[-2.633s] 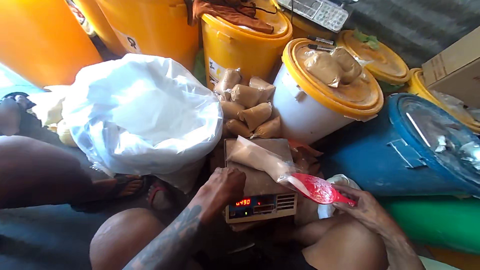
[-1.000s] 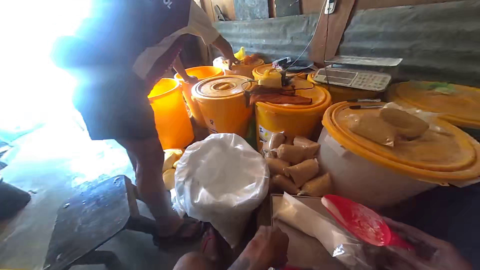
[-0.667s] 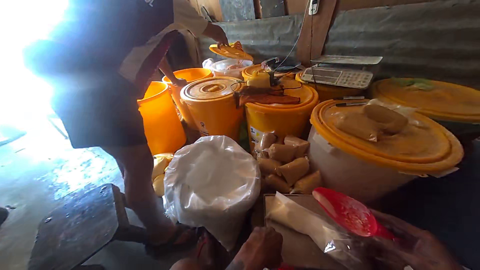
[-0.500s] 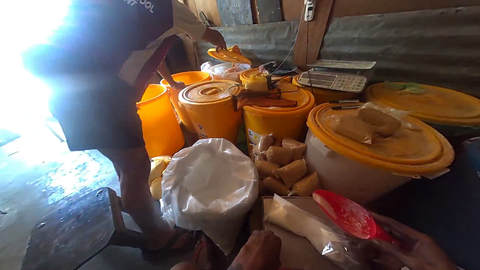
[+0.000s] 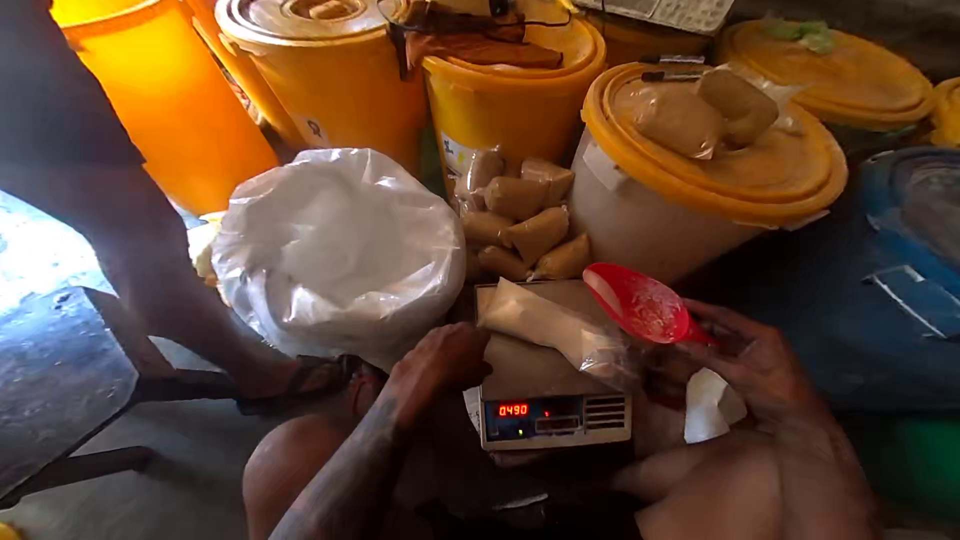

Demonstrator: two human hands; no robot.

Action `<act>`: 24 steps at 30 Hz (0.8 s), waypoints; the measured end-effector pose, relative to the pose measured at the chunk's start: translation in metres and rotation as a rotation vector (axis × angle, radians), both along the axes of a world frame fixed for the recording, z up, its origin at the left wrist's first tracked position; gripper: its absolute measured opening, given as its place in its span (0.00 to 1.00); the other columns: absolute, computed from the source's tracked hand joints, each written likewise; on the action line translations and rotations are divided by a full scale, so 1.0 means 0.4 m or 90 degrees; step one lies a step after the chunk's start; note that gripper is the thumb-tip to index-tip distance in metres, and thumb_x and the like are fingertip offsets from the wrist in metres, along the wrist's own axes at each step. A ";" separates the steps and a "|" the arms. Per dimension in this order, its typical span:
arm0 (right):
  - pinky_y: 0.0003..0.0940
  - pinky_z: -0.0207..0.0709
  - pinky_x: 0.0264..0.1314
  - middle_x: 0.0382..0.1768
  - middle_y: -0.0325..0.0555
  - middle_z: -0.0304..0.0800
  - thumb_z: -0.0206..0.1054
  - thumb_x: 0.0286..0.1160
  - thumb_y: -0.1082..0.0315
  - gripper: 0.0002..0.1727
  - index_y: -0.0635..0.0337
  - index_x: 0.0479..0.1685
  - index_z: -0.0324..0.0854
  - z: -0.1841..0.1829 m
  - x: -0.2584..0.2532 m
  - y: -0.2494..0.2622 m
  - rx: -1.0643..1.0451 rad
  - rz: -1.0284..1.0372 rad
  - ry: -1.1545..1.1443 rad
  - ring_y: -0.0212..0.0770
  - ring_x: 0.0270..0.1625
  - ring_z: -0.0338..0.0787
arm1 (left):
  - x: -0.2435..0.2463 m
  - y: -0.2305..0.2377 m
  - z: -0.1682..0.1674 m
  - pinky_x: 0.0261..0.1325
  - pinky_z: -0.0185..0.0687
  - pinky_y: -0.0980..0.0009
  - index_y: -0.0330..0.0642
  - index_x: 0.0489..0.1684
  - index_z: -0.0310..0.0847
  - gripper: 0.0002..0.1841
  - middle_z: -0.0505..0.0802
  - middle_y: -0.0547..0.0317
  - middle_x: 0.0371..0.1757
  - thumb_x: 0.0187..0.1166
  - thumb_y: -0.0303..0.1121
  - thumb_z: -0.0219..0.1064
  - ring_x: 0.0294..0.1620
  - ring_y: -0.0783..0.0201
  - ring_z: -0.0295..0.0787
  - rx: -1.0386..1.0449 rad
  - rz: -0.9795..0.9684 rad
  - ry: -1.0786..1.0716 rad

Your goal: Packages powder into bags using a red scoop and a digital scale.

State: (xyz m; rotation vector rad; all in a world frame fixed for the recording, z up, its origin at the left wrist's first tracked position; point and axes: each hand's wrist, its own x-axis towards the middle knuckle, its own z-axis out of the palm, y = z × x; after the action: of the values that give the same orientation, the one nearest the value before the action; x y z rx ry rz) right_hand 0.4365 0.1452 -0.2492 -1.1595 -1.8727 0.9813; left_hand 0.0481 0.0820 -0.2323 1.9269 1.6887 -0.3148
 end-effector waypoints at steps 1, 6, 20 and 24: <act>0.27 0.88 0.55 0.54 0.46 0.94 0.78 0.63 0.64 0.35 0.62 0.76 0.79 -0.001 0.000 -0.001 -0.004 -0.004 0.000 0.33 0.49 0.94 | -0.002 0.000 -0.003 0.60 0.82 0.37 0.44 0.63 0.83 0.21 0.92 0.44 0.54 0.80 0.47 0.68 0.58 0.41 0.89 0.000 0.000 0.001; 0.27 0.89 0.56 0.55 0.46 0.94 0.79 0.63 0.65 0.34 0.62 0.75 0.79 -0.006 0.002 0.006 -0.008 0.005 0.009 0.34 0.50 0.94 | 0.011 -0.003 -0.001 0.58 0.82 0.37 0.44 0.61 0.84 0.20 0.91 0.44 0.54 0.81 0.47 0.68 0.57 0.41 0.90 -0.009 -0.007 0.017; 0.27 0.89 0.53 0.50 0.43 0.95 0.79 0.59 0.63 0.35 0.59 0.74 0.81 0.092 0.151 -0.071 -0.004 -0.081 -0.156 0.30 0.46 0.93 | 0.023 0.003 0.024 0.64 0.81 0.37 0.41 0.66 0.82 0.23 0.90 0.42 0.60 0.82 0.48 0.67 0.63 0.39 0.87 -0.017 -0.023 0.012; 0.41 0.89 0.55 0.50 0.48 0.95 0.80 0.57 0.65 0.35 0.57 0.73 0.83 0.102 0.239 -0.156 -0.061 -0.142 -0.295 0.40 0.47 0.94 | 0.040 0.003 0.041 0.67 0.79 0.38 0.41 0.70 0.81 0.25 0.89 0.42 0.63 0.83 0.49 0.66 0.66 0.39 0.86 -0.022 -0.044 0.014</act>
State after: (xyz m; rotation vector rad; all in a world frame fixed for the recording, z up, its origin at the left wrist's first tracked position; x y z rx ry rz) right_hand 0.5321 0.0829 -0.2085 -1.7275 -2.0003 0.7245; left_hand 0.0641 0.0831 -0.2161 1.9660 1.6218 -0.3903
